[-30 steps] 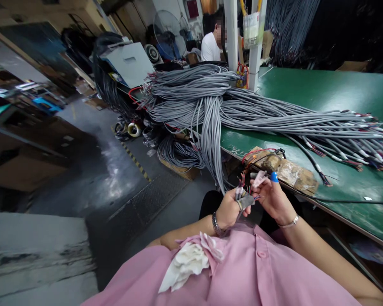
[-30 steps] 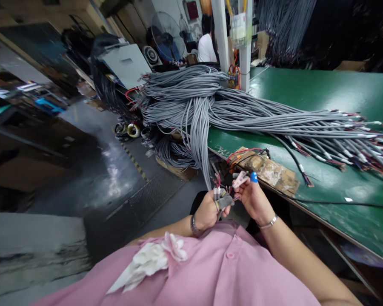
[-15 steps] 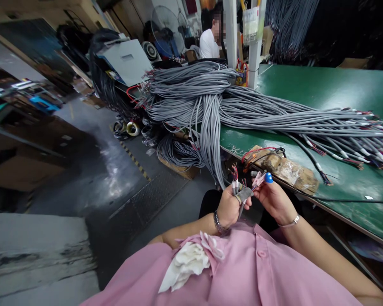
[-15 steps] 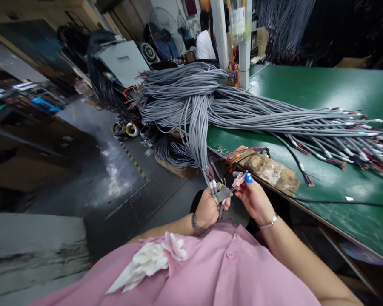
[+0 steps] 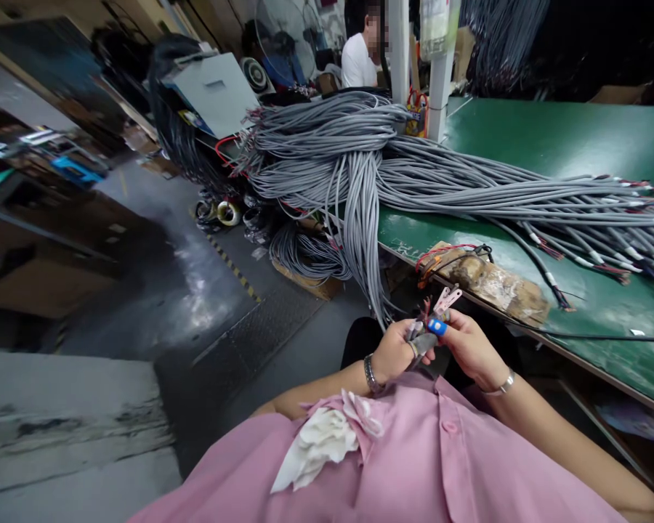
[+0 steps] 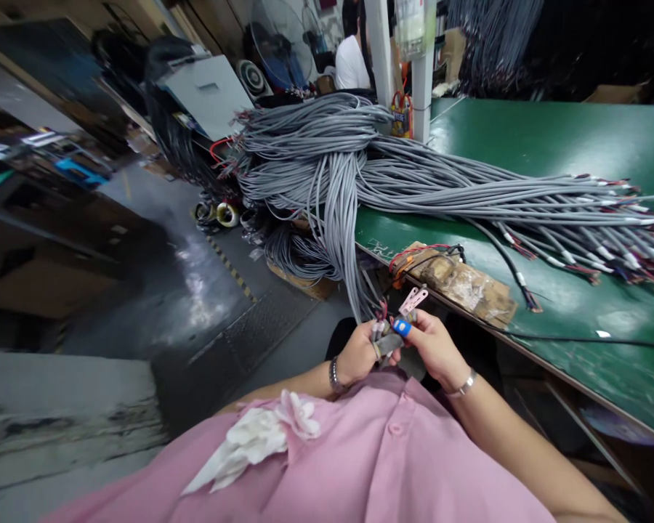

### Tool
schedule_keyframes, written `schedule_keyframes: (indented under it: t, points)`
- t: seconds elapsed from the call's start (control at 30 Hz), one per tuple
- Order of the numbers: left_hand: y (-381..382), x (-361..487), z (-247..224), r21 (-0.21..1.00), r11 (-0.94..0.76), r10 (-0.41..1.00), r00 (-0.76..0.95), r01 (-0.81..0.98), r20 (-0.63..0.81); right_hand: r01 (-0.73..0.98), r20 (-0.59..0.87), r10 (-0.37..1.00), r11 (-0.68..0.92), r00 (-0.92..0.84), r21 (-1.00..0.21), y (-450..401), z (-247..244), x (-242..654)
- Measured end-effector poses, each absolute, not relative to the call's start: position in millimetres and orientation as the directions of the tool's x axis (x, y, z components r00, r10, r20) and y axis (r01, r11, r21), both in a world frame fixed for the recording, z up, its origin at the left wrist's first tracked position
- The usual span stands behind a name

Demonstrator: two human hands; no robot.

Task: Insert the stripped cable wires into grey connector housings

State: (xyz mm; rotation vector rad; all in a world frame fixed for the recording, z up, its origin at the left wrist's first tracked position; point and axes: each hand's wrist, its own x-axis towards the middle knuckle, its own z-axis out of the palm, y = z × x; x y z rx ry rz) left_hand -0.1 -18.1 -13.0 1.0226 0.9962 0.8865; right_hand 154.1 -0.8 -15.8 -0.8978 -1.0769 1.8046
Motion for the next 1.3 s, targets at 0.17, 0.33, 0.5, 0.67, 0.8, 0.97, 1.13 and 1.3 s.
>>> schedule_keyframes:
  t: [0.17,0.33,0.5,0.67,0.8,0.97,1.13,1.3]
  points:
    - [-19.7,-3.4,-13.8,0.958,0.267,0.925,0.307,-0.103,-0.225,-0.233,-0.181,0.92,-0.272,-0.347,-0.934,-5.4,-14.2,149.0]
    - [-18.9,-1.1,-20.3,0.93,0.276,0.959,0.14,-0.242,-0.248,-0.255,-0.162,0.934,-0.25,-0.319,-0.934,-7.3,-12.7,146.1]
    - [-12.1,-5.8,-20.1,0.886,0.29,0.954,0.035,-0.363,-0.298,-0.196,-0.17,0.961,-0.214,-0.22,-0.957,-8.7,-21.9,150.1]
    - [-10.6,-8.8,-19.5,0.887,0.294,0.952,0.023,-0.355,-0.307,-0.252,-0.231,0.939,-0.295,-0.255,-0.922,-11.0,-24.6,152.2]
    - [-16.5,-5.9,-24.0,0.922,0.289,0.957,0.044,-0.258,-0.287,-0.164,-0.242,0.931,-0.293,-0.273,-0.942,-10.5,-16.4,148.3]
    - [-21.5,-6.5,-25.0,0.949,0.279,0.957,0.123,-0.147,-0.262,-0.064,-0.298,0.921,-0.322,-0.251,-0.944,-9.0,-13.6,148.5]
    - [-22.9,-9.2,-23.1,0.953,0.283,0.953,0.147,-0.108,-0.266,-0.051,-0.316,0.904,-0.343,-0.287,-0.938,-8.5,-17.6,152.8]
    - [-22.5,-9.5,-26.7,0.946,0.304,0.936,0.222,-0.113,-0.274,-0.093,-0.205,0.93,-0.244,-0.305,-0.965,-7.2,-17.4,148.3]
